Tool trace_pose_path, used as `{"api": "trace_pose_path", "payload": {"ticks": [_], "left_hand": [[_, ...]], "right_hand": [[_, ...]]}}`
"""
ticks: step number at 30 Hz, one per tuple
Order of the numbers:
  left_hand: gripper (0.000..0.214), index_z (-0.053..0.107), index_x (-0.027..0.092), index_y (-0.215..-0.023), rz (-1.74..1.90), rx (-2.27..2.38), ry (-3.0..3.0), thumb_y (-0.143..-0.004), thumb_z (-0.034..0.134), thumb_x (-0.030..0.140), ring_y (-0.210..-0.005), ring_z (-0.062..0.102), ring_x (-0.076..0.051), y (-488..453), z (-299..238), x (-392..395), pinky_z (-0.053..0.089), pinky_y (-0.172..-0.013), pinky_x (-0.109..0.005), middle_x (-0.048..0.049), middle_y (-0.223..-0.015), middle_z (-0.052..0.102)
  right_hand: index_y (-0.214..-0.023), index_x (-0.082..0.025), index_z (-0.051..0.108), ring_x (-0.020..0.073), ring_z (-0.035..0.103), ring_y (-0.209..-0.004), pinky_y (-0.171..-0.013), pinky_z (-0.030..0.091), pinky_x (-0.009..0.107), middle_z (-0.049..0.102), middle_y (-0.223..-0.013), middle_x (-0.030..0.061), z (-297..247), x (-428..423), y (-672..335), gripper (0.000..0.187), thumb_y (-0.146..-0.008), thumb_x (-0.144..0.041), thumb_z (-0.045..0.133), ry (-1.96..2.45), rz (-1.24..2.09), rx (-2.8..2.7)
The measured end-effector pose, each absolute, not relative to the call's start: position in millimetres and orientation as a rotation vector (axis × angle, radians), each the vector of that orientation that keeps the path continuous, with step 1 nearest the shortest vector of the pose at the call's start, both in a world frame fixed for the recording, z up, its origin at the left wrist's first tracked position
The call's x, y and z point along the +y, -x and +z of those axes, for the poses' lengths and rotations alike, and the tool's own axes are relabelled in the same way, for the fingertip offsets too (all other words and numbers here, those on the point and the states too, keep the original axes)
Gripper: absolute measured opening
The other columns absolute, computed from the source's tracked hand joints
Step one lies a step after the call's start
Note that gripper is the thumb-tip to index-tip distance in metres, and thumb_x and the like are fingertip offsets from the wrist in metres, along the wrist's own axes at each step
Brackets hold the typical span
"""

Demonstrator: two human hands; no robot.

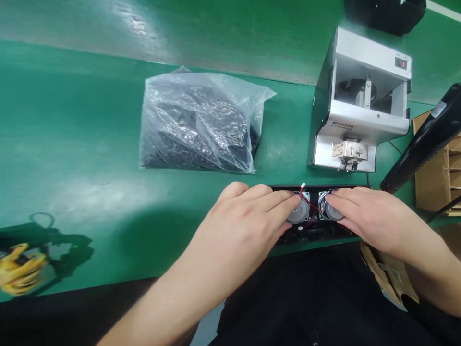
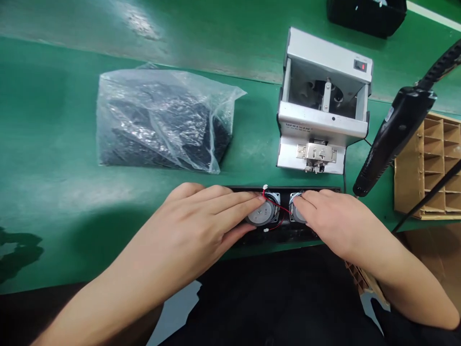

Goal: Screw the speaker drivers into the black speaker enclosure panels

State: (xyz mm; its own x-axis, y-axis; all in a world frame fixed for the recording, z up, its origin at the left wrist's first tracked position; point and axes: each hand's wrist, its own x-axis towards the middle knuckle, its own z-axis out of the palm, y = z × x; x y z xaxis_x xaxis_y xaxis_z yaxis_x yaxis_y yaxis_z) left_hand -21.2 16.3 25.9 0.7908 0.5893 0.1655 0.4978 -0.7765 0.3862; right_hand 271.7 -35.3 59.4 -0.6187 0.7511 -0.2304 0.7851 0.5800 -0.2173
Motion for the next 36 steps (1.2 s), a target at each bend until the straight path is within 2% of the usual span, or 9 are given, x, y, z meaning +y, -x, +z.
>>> {"api": "trace_pose_path", "payload": {"ticks": [4,8,13,18,27,32,36], "left_hand": [[0.020,0.074,0.020,-0.126,0.386,0.835,-2.663,-0.113,0.058,0.019,-0.093,0.077,-0.027,20.4,27.8,18.7,0.041,-0.074,-0.043,-0.0070,-0.122,0.087],[0.025,0.071,0.017,-0.136,0.361,0.802,-2.683,-0.113,0.062,0.023,-0.096,0.077,-0.028,21.4,26.7,20.4,0.043,-0.078,-0.045,-0.0087,-0.129,0.086],[0.025,0.072,0.015,-0.135,0.368,0.760,-2.715,-0.117,0.058,0.026,-0.096,0.078,-0.028,22.6,23.7,20.3,0.041,-0.076,-0.045,-0.0084,-0.128,0.086],[0.031,0.075,0.016,-0.133,0.373,0.751,-2.738,-0.120,0.050,0.027,-0.095,0.079,-0.027,21.3,25.0,21.2,0.043,-0.076,-0.044,-0.0082,-0.126,0.087],[0.025,0.078,0.019,-0.133,0.375,0.779,-2.657,-0.115,0.063,0.029,-0.097,0.079,-0.026,22.0,23.6,21.5,0.039,-0.076,-0.042,-0.0070,-0.128,0.087],[0.024,0.079,0.019,-0.132,0.386,0.785,-2.642,-0.114,0.066,0.028,-0.095,0.078,-0.027,21.7,23.4,21.6,0.038,-0.077,-0.042,-0.0078,-0.127,0.087],[0.022,0.080,0.021,-0.130,0.412,0.801,-2.613,-0.113,0.067,0.025,-0.095,0.078,-0.026,20.4,22.8,21.2,0.037,-0.077,-0.042,-0.0070,-0.125,0.088]], "right_hand": [[-0.141,-0.014,0.067,0.0307,0.082,-0.106,-0.079,0.072,0.043,0.081,-0.135,0.0172,62.1,-33.2,-271.2,0.039,-0.102,-0.012,0.066,-1.298,-0.423,2.709],[-0.136,-0.015,0.069,0.0311,0.083,-0.105,-0.079,0.073,0.044,0.081,-0.136,0.0180,61.5,-29.1,-274.3,0.032,-0.104,-0.019,0.067,-1.268,-0.453,2.746],[-0.136,-0.014,0.067,0.0327,0.083,-0.100,-0.068,0.071,0.042,0.081,-0.132,0.0203,59.6,-32.2,-276.1,0.033,-0.105,-0.022,0.067,-1.288,-0.419,2.775],[-0.139,-0.011,0.065,0.0310,0.082,-0.102,-0.078,0.073,0.043,0.081,-0.131,0.0205,58.6,-34.8,-275.1,0.033,-0.108,-0.021,0.062,-1.312,-0.429,2.811],[-0.137,-0.012,0.070,0.0327,0.081,-0.105,-0.082,0.070,0.045,0.082,-0.132,0.0197,55.8,-34.7,-274.2,0.033,-0.105,-0.020,0.065,-1.344,-0.486,2.787],[-0.137,-0.011,0.070,0.0338,0.082,-0.104,-0.074,0.070,0.045,0.081,-0.135,0.0208,56.7,-32.2,-276.3,0.031,-0.109,-0.020,0.059,-1.283,-0.501,2.789],[-0.137,-0.009,0.069,0.0353,0.082,-0.103,-0.074,0.072,0.048,0.082,-0.132,0.0211,57.1,-30.5,-276.7,0.032,-0.108,-0.019,0.060,-1.268,-0.482,2.819]]}}
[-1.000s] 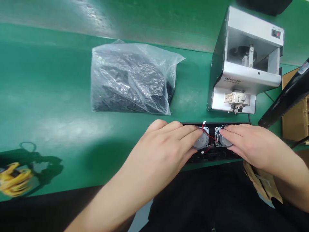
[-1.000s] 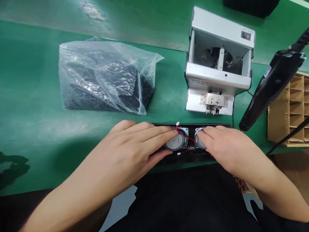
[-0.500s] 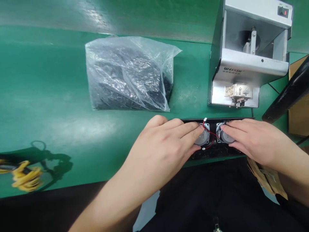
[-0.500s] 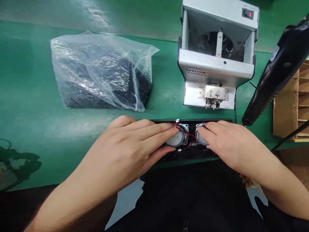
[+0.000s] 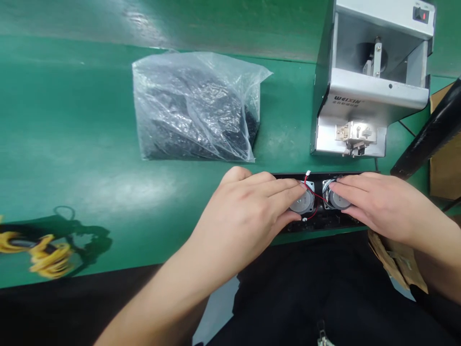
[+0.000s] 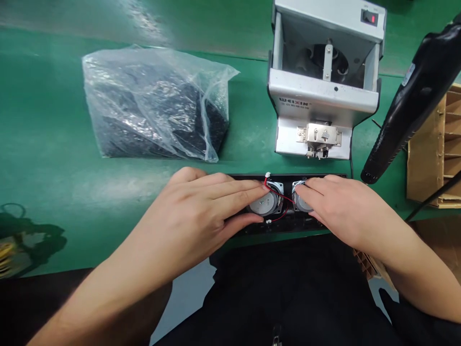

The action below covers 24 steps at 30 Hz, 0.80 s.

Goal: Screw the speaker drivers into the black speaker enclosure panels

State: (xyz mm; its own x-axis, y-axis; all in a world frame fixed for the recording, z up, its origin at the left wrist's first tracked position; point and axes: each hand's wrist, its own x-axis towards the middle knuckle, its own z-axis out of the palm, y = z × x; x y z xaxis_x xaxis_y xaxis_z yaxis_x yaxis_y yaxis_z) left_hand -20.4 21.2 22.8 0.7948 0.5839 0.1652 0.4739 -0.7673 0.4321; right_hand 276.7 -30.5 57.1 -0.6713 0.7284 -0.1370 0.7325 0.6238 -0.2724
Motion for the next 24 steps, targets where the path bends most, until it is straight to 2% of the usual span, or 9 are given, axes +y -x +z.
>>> {"api": "trace_pose_path", "payload": {"ticks": [4,12,18,24], "left_hand": [[0.022,0.079,0.019,-0.131,0.427,0.818,-2.627,-0.114,0.066,0.026,-0.095,0.079,-0.027,20.2,22.2,20.1,0.038,-0.078,-0.043,-0.0066,-0.125,0.088],[0.019,0.079,0.020,-0.127,0.367,0.847,-2.646,-0.110,0.073,0.025,-0.093,0.079,-0.027,16.0,26.4,19.7,0.038,-0.077,-0.043,-0.0056,-0.123,0.088],[0.020,0.078,0.018,-0.128,0.356,0.818,-2.681,-0.111,0.072,0.025,-0.091,0.078,-0.026,15.7,26.8,19.9,0.038,-0.075,-0.044,-0.0063,-0.125,0.088],[0.020,0.080,0.020,-0.128,0.376,0.803,-2.679,-0.112,0.069,0.027,-0.090,0.079,-0.025,17.3,24.0,21.5,0.037,-0.076,-0.043,-0.0062,-0.125,0.088]], "right_hand": [[-0.137,-0.009,0.069,0.0366,0.082,-0.104,-0.072,0.072,0.048,0.082,-0.132,0.0207,56.9,-30.3,-276.1,0.034,-0.105,-0.018,0.065,-1.270,-0.476,2.801],[-0.139,-0.005,0.068,0.0320,0.081,-0.097,-0.077,0.072,0.045,0.082,-0.130,0.0221,53.8,-32.0,-276.8,0.035,-0.109,-0.020,0.061,-1.274,-0.439,2.873],[-0.137,-0.005,0.070,0.0311,0.081,-0.096,-0.077,0.072,0.045,0.083,-0.129,0.0221,52.6,-33.2,-275.0,0.033,-0.106,-0.015,0.064,-1.289,-0.433,2.879],[-0.137,-0.006,0.069,0.0303,0.080,-0.095,-0.076,0.071,0.044,0.083,-0.128,0.0200,50.9,-35.1,-274.6,0.033,-0.105,-0.015,0.066,-1.307,-0.435,2.891]]}}
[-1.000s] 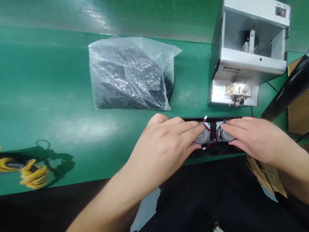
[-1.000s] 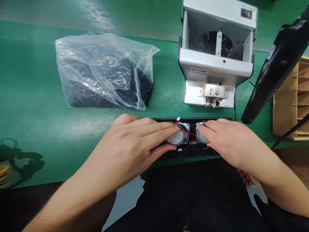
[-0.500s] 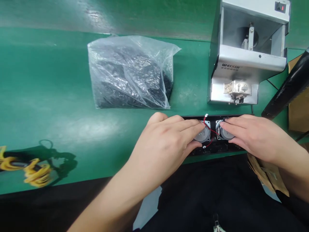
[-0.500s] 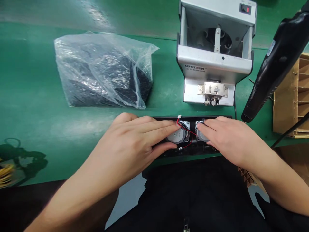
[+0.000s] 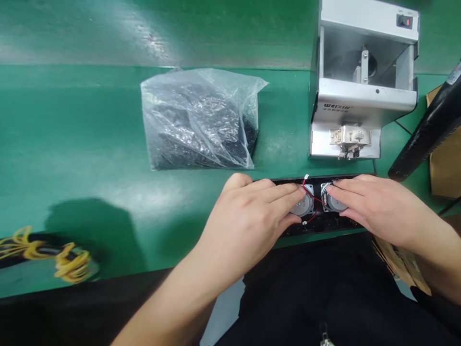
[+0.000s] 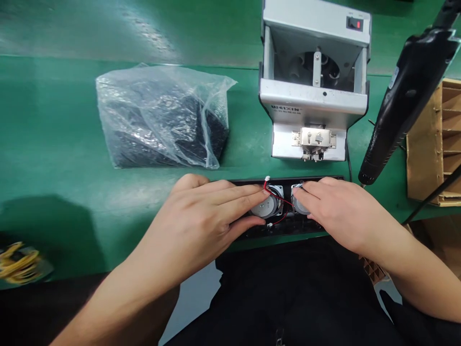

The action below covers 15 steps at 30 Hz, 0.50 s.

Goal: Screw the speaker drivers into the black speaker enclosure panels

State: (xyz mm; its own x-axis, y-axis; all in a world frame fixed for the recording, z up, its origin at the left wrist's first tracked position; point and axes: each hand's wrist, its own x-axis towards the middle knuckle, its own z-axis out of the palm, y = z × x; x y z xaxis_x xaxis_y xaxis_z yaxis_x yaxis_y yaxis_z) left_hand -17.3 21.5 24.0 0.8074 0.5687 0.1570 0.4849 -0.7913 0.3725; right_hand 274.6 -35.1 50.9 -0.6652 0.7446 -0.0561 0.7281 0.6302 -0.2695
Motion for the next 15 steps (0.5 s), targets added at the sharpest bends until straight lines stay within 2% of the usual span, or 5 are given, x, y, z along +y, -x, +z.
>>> {"api": "trace_pose_path", "payload": {"ticks": [7,12,15], "left_hand": [[0.017,0.077,0.019,-0.125,0.349,0.801,-2.677,-0.113,0.070,0.028,-0.091,0.080,-0.026,17.3,23.7,23.1,0.036,-0.077,-0.043,-0.0049,-0.122,0.089],[0.019,0.078,0.018,-0.124,0.287,0.853,-2.675,-0.106,0.078,0.024,-0.090,0.080,-0.027,14.3,24.3,19.6,0.037,-0.075,-0.044,-0.0036,-0.119,0.089],[0.020,0.080,0.020,-0.124,0.259,0.892,-2.673,-0.105,0.078,0.024,-0.090,0.080,-0.028,13.4,22.8,18.8,0.040,-0.075,-0.044,-0.0038,-0.120,0.089]], "right_hand": [[-0.139,-0.007,0.069,0.0285,0.080,-0.098,-0.080,0.071,0.042,0.083,-0.127,0.0162,50.6,-35.9,-274.4,0.033,-0.107,-0.014,0.064,1.280,0.386,-2.803],[-0.140,-0.008,0.069,0.0296,0.078,-0.100,-0.082,0.070,0.046,0.082,-0.124,0.0153,50.4,-37.7,-269.7,0.032,-0.109,-0.015,0.060,1.320,0.342,-2.844],[-0.139,-0.009,0.070,0.0304,0.077,-0.096,-0.082,0.069,0.049,0.081,-0.120,0.0159,56.0,-38.7,-271.5,0.034,-0.106,-0.012,0.064,1.375,0.322,-2.847]]}}
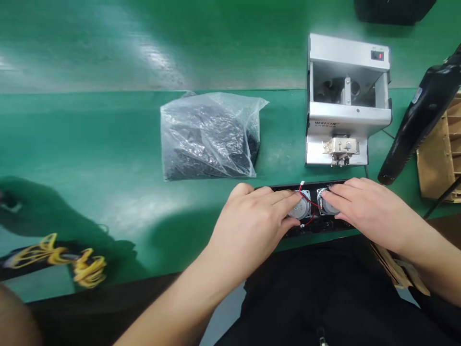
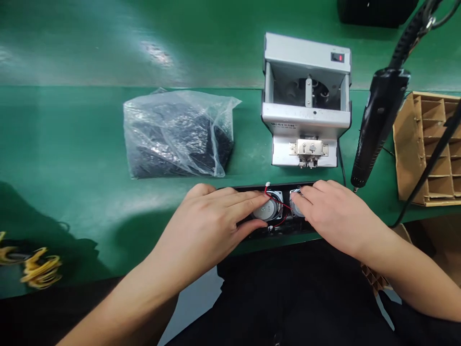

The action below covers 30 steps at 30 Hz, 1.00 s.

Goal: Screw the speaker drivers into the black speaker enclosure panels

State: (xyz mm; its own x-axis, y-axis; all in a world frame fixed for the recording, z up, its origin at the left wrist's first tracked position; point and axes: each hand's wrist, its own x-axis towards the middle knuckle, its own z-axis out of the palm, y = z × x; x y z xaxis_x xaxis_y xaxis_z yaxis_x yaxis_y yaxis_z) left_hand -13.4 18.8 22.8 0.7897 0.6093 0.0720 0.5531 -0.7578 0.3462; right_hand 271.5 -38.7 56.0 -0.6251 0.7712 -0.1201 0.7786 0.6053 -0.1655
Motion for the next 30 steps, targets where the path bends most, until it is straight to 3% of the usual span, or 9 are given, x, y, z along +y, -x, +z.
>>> {"api": "trace_pose_path", "payload": {"ticks": [3,6,8,10,13,15,17,25,30], "left_hand": [[0.025,0.080,0.021,-0.130,0.238,0.875,-2.652,-0.106,0.073,0.024,-0.097,0.081,-0.029,17,23,19,0.045,-0.077,-0.045,-0.0066,-0.126,0.088],[0.028,0.077,0.019,-0.137,0.397,0.878,-2.611,-0.112,0.067,0.026,-0.102,0.081,-0.027,21,28,16,0.049,-0.083,-0.044,-0.0097,-0.130,0.086],[0.020,0.078,0.019,-0.128,0.595,0.965,-2.605,-0.114,0.066,0.027,-0.094,0.080,-0.025,18,34,11,0.047,-0.081,-0.042,-0.0086,-0.121,0.088],[0.012,0.079,0.019,-0.115,0.742,1.002,-2.623,-0.113,0.069,0.025,-0.086,0.077,-0.023,7,39,4,0.045,-0.076,-0.040,-0.0064,-0.110,0.089],[0.013,0.080,0.015,-0.117,0.718,0.890,-2.726,-0.109,0.073,0.023,-0.087,0.076,-0.025,-20,40,-6,0.046,-0.073,-0.042,-0.0086,-0.113,0.088],[0.021,0.080,0.011,-0.123,0.619,0.844,-2.805,-0.107,0.075,0.023,-0.089,0.075,-0.027,-38,35,-10,0.048,-0.073,-0.044,-0.0116,-0.117,0.087],[0.026,0.080,0.008,-0.126,0.534,0.837,-2.837,-0.106,0.077,0.024,-0.089,0.075,-0.029,-49,30,-10,0.048,-0.074,-0.044,-0.0134,-0.116,0.087],[0.028,0.081,0.015,-0.127,0.279,0.787,-2.765,-0.100,0.083,0.021,-0.081,0.072,-0.027,-50,27,10,0.042,-0.071,-0.042,-0.0084,-0.106,0.088],[0.027,0.080,0.015,-0.130,0.330,0.757,-2.722,-0.103,0.079,0.019,-0.083,0.074,-0.025,-49,29,15,0.041,-0.071,-0.042,-0.0073,-0.114,0.089]], "right_hand": [[-0.142,-0.013,0.069,0.0292,0.078,-0.103,-0.088,0.070,0.048,0.082,-0.127,0.0150,64,-43,-283,0.041,-0.102,-0.015,0.073,-1.394,-0.374,2.859],[-0.149,-0.028,0.067,0.0298,0.078,-0.104,-0.092,0.068,0.049,0.081,-0.122,0.0097,64,-48,-298,0.048,-0.102,-0.023,0.073,-2.003,-0.153,3.069],[-0.158,-0.030,0.058,0.0355,0.075,-0.108,-0.093,0.066,0.057,0.075,-0.129,0.0149,57,-47,-302,0.056,-0.103,-0.031,0.069,-2.638,0.280,2.956],[-0.167,-0.024,0.044,0.0419,0.071,-0.125,-0.101,0.064,0.064,0.064,-0.148,0.0242,47,-39,-304,0.069,-0.104,-0.043,0.064,-3.004,0.360,2.708],[-0.166,-0.022,0.041,0.0358,0.074,-0.122,-0.105,0.063,0.060,0.066,-0.146,0.0233,30,-19,-308,0.073,-0.105,-0.057,0.062,-3.189,-0.453,2.506],[-0.160,-0.025,0.044,0.0255,0.076,-0.089,-0.087,0.066,0.047,0.075,-0.115,0.0110,22,-7,-315,0.069,-0.105,-0.064,0.060,-3.179,-0.982,2.449],[-0.155,-0.026,0.046,0.0191,0.065,-0.064,-0.064,0.060,0.035,0.068,-0.088,-0.0003,18,-2,-322,0.067,-0.105,-0.070,0.055,-3.118,-1.285,2.455],[-0.160,-0.028,0.043,0.0264,0.060,-0.075,-0.063,0.057,0.043,0.055,-0.097,0.0075,79,-42,-344,0.062,-0.108,-0.052,0.020,-2.982,-1.559,2.528],[-0.176,-0.045,0.010,0.0207,0.033,-0.044,-0.042,0.040,0.038,0.043,-0.076,-0.0022,84,-62,-372,0.085,-0.101,-0.080,-0.004,-2.593,-1.759,2.803]]}}
